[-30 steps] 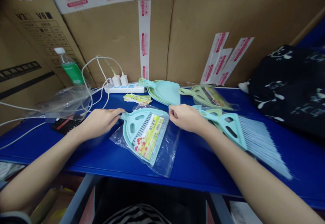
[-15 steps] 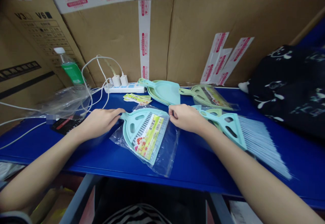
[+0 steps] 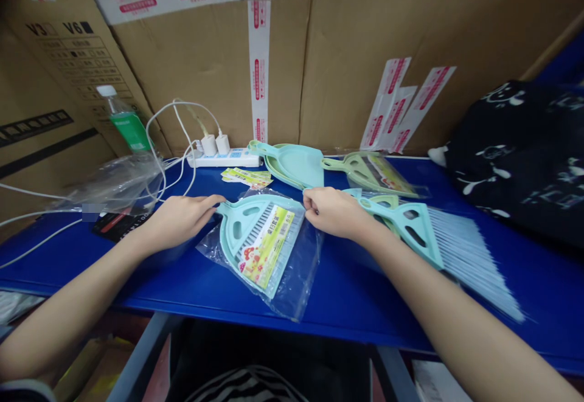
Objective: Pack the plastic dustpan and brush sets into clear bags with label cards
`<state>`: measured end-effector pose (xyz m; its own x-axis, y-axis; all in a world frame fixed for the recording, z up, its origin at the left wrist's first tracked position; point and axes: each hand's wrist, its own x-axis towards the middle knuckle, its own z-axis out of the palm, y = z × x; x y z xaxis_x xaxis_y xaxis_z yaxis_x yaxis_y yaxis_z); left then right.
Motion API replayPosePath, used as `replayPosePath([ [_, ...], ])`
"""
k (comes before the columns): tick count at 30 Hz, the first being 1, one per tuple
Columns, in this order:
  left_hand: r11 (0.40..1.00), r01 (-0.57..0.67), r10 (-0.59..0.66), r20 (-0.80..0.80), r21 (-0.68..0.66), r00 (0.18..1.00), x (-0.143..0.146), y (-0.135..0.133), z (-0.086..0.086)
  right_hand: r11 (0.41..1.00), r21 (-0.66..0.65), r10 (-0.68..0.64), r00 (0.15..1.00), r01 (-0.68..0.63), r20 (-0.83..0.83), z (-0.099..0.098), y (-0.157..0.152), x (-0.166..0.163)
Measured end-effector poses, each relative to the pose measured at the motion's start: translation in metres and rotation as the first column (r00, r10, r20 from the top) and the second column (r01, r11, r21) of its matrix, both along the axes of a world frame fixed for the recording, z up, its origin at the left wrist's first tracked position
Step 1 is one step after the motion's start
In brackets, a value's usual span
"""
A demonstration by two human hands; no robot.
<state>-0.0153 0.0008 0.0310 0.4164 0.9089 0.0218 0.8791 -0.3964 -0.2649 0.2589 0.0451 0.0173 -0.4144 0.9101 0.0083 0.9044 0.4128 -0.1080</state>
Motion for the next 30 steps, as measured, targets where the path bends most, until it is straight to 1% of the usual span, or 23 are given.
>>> replayPosePath([
  [8, 1.0, 0.007, -0.007, 0.002, 0.008, 1.0, 0.0, 0.0, 0.001, 1.0, -0.01, 0.018, 0.999, -0.019, -0.04, -0.001, 0.0, 0.002],
  [17, 1.0, -0.021, 0.021, -0.002, -0.019, 1.0, 0.002, -0.001, 0.002, 0.998, -0.066, -0.025, 0.999, 0.023, -0.02, 0.001, -0.001, 0.001],
  [19, 0.999, -0.024, 0.024, -0.001, -0.021, 1.0, 0.002, 0.0, 0.001, 0.999, -0.054, -0.004, 1.0, 0.002, -0.02, -0.001, 0.0, 0.002],
  [24, 1.0, -0.018, 0.018, 0.01, -0.019, 1.0, 0.001, 0.0, 0.0, 0.993, 0.008, 0.121, 0.992, -0.121, -0.031, -0.006, 0.005, 0.008],
  [30, 1.0, -0.017, 0.018, 0.024, -0.019, 1.0, 0.0, 0.0, 0.001, 0.986, -0.023, 0.161, 0.985, -0.163, -0.057, -0.005, 0.006, 0.011],
])
